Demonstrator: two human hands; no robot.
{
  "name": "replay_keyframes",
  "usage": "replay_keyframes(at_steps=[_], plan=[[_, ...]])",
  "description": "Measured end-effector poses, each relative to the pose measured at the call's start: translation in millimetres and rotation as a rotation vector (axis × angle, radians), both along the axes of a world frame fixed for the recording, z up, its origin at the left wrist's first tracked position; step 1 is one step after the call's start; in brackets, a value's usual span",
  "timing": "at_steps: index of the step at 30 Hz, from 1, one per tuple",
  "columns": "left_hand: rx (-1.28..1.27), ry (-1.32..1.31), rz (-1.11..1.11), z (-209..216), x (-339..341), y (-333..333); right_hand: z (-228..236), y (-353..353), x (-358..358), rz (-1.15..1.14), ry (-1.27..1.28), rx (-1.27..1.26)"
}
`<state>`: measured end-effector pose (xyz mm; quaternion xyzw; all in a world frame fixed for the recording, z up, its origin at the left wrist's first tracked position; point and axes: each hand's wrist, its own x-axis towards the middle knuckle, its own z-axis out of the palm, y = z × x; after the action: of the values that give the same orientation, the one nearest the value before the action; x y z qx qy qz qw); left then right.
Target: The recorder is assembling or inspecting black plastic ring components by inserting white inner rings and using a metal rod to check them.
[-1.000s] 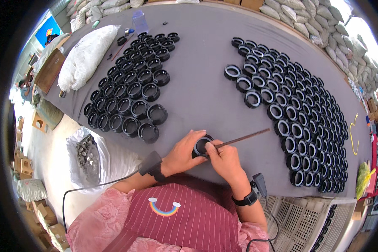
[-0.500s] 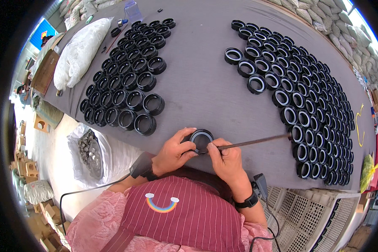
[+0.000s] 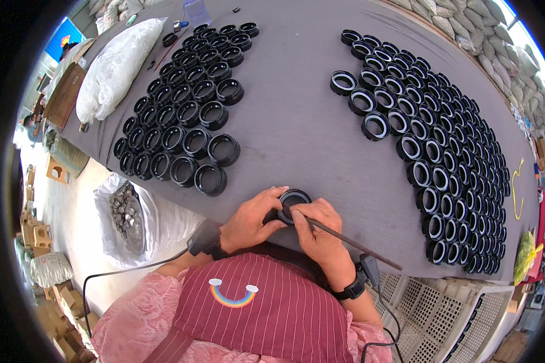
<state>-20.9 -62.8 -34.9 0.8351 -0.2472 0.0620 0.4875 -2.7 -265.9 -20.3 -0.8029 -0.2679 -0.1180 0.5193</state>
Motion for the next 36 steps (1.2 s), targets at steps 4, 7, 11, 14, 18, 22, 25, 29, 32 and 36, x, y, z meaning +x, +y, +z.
replay_keyframes(at_steps=[4, 7, 11, 14, 18, 22, 25, 29, 32, 36], plan=[[-0.002, 0.041, 0.019, 0, 0, 1, -7, 0, 1, 0.048, 0.097, 0.122], [-0.017, 0.086, 0.018, -2, 1, 2, -10, -3, 2, 0.03, 0.353, 0.221], [-0.048, 0.103, 0.018, 6, 2, -5, -24, -2, -3, -0.088, 0.596, 0.633], [-0.028, 0.025, 0.069, 3, 10, -10, -34, -4, -2, -0.061, 0.584, 0.841], [0.169, -0.185, 0.212, 34, 42, 0, -35, -10, 0, 0.03, 0.703, 1.314], [0.765, -0.229, 0.341, 69, 102, 16, -35, -11, -2, 0.079, 0.623, 1.231], [0.965, -0.317, 0.44, 49, 136, 26, -29, -8, -3, 0.037, 0.659, 1.188], [1.073, -0.395, 0.372, 25, 146, 38, -26, -20, -3, -0.223, 0.654, 1.028], [1.172, -0.214, 0.365, 18, 135, 27, 1, -47, 32, -0.347, 0.402, 0.691], [0.914, -0.24, 0.22, 28, 103, -7, 6, -80, 110, -0.529, -0.053, 0.235]])
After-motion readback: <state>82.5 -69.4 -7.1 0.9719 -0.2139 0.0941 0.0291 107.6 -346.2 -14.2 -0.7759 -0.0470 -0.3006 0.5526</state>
